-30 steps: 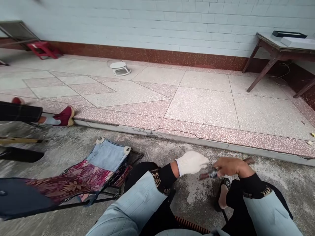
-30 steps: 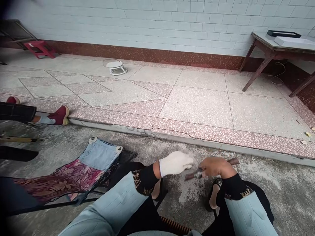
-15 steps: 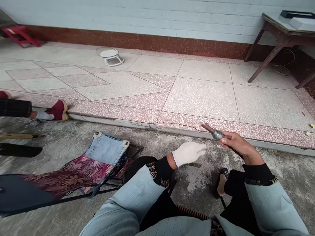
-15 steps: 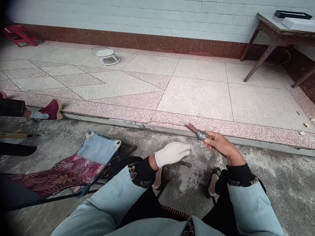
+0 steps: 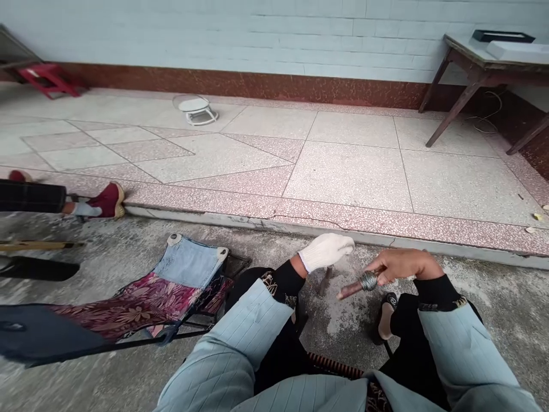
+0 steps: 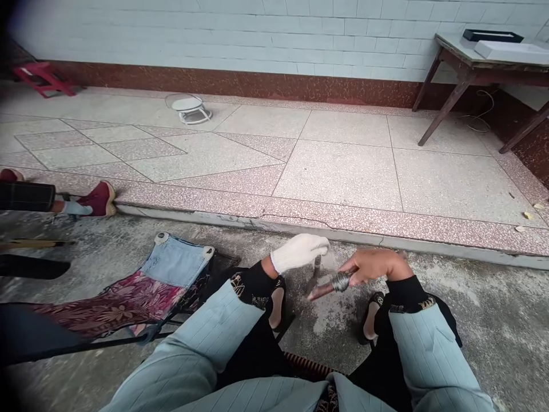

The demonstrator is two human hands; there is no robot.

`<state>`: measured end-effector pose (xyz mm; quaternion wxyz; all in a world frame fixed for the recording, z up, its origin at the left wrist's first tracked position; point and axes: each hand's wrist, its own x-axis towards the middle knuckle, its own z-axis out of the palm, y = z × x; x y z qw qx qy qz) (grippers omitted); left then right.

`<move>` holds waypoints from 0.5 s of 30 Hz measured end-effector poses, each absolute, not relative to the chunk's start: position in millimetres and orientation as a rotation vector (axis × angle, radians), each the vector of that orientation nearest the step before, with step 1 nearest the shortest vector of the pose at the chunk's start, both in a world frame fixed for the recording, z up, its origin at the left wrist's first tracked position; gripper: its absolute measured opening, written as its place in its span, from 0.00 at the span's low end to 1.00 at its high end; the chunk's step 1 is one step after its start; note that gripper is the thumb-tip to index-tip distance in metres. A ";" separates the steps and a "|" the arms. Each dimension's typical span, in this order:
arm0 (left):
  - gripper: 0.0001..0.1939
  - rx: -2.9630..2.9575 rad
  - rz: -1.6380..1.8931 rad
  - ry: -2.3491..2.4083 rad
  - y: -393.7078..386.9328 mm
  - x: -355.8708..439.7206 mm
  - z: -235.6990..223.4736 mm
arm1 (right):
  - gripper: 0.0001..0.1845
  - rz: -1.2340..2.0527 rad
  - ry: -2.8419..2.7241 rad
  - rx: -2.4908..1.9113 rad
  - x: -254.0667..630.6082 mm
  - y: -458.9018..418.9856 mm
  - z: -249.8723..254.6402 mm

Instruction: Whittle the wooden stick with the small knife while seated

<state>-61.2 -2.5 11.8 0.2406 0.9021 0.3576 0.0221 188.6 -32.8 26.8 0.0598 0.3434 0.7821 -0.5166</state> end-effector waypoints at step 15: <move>0.17 2.288 0.066 0.818 -1.7 -46.0 18.3 | 0.25 -1.269 2.356 2.430 178.7 -1.2 10.6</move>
